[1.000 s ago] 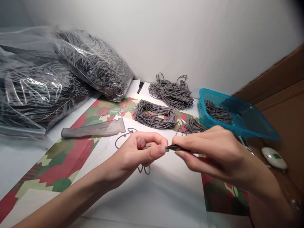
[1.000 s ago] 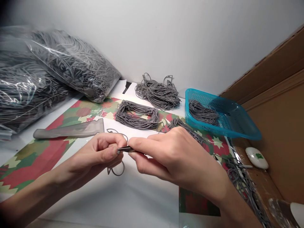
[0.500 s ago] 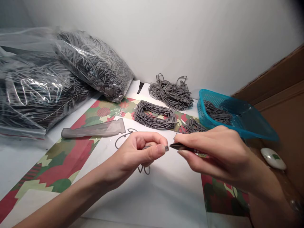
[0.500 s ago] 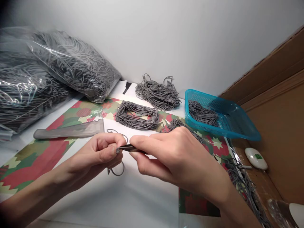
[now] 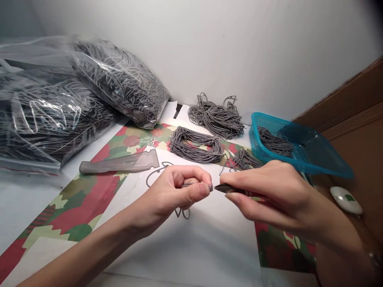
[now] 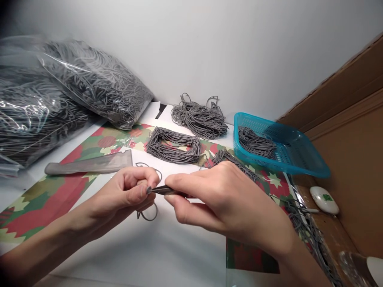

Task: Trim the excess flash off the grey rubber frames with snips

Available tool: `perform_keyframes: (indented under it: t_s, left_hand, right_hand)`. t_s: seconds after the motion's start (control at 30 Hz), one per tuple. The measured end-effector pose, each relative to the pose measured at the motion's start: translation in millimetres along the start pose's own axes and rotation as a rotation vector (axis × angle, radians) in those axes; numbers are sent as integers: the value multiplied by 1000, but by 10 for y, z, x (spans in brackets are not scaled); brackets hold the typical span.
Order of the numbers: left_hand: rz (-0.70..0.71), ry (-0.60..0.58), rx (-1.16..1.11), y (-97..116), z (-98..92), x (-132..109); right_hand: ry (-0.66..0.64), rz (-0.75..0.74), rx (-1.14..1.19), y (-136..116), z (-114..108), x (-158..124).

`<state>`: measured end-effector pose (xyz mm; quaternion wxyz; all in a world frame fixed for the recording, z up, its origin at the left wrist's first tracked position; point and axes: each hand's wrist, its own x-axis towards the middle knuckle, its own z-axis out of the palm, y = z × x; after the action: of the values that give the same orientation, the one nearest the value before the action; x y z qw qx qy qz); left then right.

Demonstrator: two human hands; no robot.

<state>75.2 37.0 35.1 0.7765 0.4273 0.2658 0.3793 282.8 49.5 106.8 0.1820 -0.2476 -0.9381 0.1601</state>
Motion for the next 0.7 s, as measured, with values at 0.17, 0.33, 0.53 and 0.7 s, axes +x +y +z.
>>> perform_keyframes:
  t_s: [0.17,0.33,0.53,0.7]
  left_hand:
    - [1,-6,8,0,3,-14]
    - [-1,-8,19,3,1,-14]
    - [10,-15,9,-1,-4,-11]
    - [9,-15,10,3,-7,-6]
  right_hand:
    - [-30,1,16,-2,-1,9]
    - [-39,14,18,-8,5,7]
    - [-45,14,33,-19,6,13]
    - [-57,21,61,-21,1,25]
